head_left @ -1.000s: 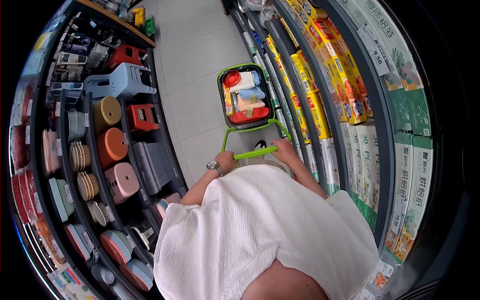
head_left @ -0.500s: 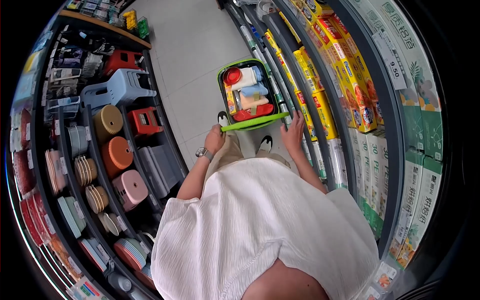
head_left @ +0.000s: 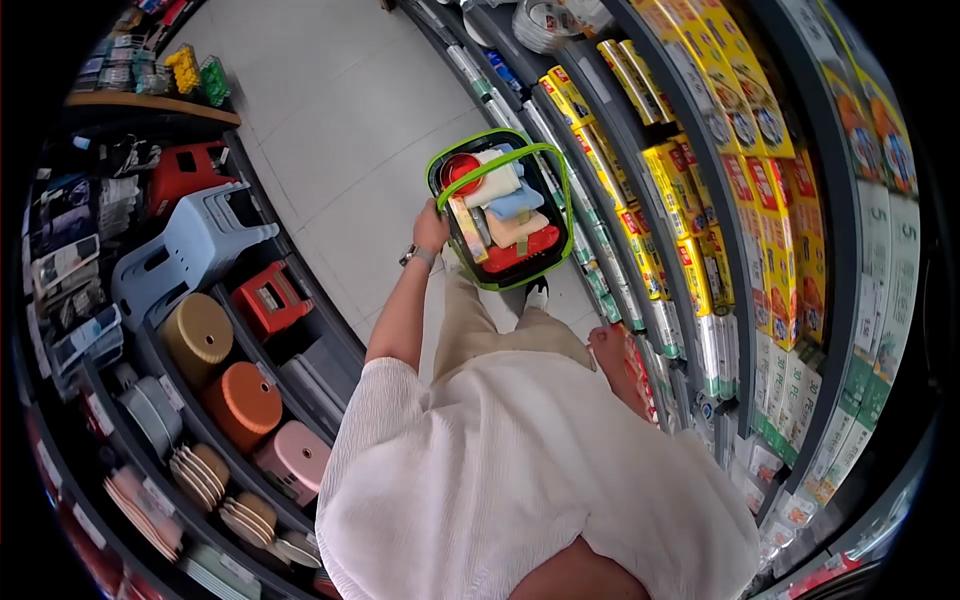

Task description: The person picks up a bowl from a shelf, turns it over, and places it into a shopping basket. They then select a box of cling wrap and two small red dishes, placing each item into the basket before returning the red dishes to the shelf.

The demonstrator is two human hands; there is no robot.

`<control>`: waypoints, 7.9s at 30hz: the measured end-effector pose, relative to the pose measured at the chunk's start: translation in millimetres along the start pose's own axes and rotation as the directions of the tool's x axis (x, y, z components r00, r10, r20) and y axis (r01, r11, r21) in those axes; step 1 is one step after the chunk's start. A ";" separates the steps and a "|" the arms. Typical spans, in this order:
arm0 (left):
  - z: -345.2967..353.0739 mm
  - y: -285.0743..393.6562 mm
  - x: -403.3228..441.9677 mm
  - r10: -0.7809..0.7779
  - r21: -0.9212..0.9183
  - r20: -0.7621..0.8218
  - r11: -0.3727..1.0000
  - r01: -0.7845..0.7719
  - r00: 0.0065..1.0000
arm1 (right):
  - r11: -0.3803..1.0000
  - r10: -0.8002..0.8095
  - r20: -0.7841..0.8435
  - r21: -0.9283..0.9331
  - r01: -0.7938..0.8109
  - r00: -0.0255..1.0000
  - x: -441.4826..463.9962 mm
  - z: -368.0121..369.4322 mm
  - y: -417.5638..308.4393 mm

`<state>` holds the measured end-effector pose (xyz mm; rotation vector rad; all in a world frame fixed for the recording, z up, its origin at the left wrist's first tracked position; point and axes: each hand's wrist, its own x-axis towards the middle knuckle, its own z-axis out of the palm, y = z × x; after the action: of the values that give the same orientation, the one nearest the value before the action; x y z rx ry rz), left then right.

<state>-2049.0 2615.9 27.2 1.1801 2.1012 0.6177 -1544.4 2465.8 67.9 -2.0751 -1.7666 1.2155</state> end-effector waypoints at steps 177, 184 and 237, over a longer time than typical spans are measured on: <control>-93.5 449.2 -147.0 0.698 -0.787 -0.113 0.371 -0.492 0.707 | 0.683 0.312 -0.918 0.396 0.614 0.244 -114.9 -232.6 -283.7; -84.9 503.5 -137.7 0.750 -0.798 -0.169 0.277 -0.536 0.639 | 0.648 0.253 -0.927 0.374 0.663 0.276 -108.6 -260.1 -287.2; 20.3 -170.4 5.2 -0.590 -0.361 0.477 0.544 0.758 0.651 | 0.712 0.655 -0.131 0.438 -0.550 0.744 -89.4 18.1 -59.8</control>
<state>-2133.1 2539.5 -101.5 0.0556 1.7363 0.5336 -1599.0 2397.7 133.2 -2.4975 -0.6418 1.1830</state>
